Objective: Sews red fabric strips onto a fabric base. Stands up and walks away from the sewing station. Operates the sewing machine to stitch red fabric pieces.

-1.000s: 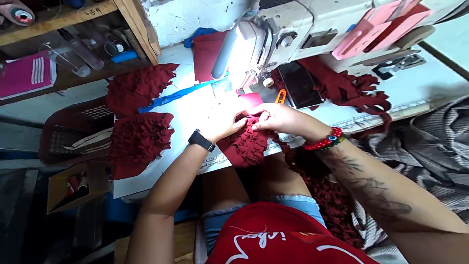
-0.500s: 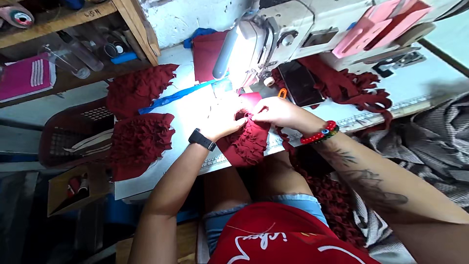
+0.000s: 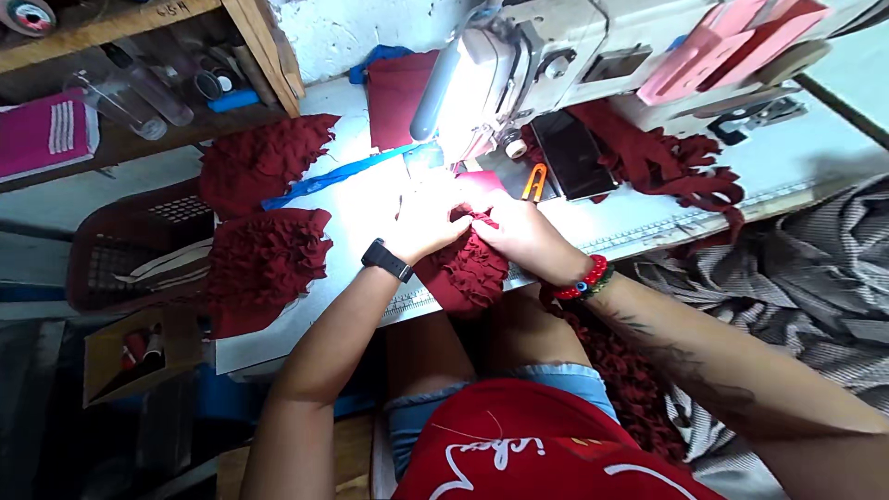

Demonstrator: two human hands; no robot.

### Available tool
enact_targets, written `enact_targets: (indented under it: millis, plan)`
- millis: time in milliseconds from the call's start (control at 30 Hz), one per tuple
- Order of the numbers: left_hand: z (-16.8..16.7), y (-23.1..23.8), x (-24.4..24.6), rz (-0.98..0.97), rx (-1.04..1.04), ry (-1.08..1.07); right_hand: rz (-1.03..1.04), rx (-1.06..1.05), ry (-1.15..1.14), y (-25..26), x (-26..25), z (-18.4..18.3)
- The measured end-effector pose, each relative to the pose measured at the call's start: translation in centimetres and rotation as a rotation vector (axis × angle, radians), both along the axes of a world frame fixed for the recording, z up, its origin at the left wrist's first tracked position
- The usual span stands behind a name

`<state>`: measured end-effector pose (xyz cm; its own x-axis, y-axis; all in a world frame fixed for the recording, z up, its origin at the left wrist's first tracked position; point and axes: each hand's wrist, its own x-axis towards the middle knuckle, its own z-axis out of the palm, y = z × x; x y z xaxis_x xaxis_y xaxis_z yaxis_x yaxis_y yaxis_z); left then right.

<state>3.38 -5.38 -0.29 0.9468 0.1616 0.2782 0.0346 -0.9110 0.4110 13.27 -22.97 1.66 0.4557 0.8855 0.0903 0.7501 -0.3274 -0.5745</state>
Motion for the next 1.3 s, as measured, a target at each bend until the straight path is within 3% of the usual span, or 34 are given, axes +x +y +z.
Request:
enact_targets:
  millis: [167,333,500,567,967,1067,1300]
  plan:
    - [-0.7,0.4,-0.1,-0.031,0.022,-0.107,0.031,0.037,-0.348,0.6,-0.1,-1.2]
    - [0.0,0.5,-1.0,-0.084,0.076,0.007,0.140,0.006,-0.474,-0.3,-0.9,-1.1]
    - [0.6,-0.7,-1.3,-0.169,0.243,-0.083,0.153,-0.050,-0.367,-1.9,-1.5,-1.4]
    - [0.8,-1.3,-1.6,-0.170,0.270,-0.019,0.146,-0.029,-0.309,-2.0,-1.6,-1.6]
    - [-0.5,-1.3,-2.9,-0.146,0.216,0.017,0.201,-0.048,-0.231,-1.9,-0.7,-1.2]
    - [0.1,-1.8,-2.6,-0.165,0.278,0.027,0.186,-0.071,-0.065,-2.0,0.4,-0.5]
    - [0.6,-2.2,-1.4,-0.058,0.154,0.045,0.086,-0.102,0.374,-2.1,2.4,0.2]
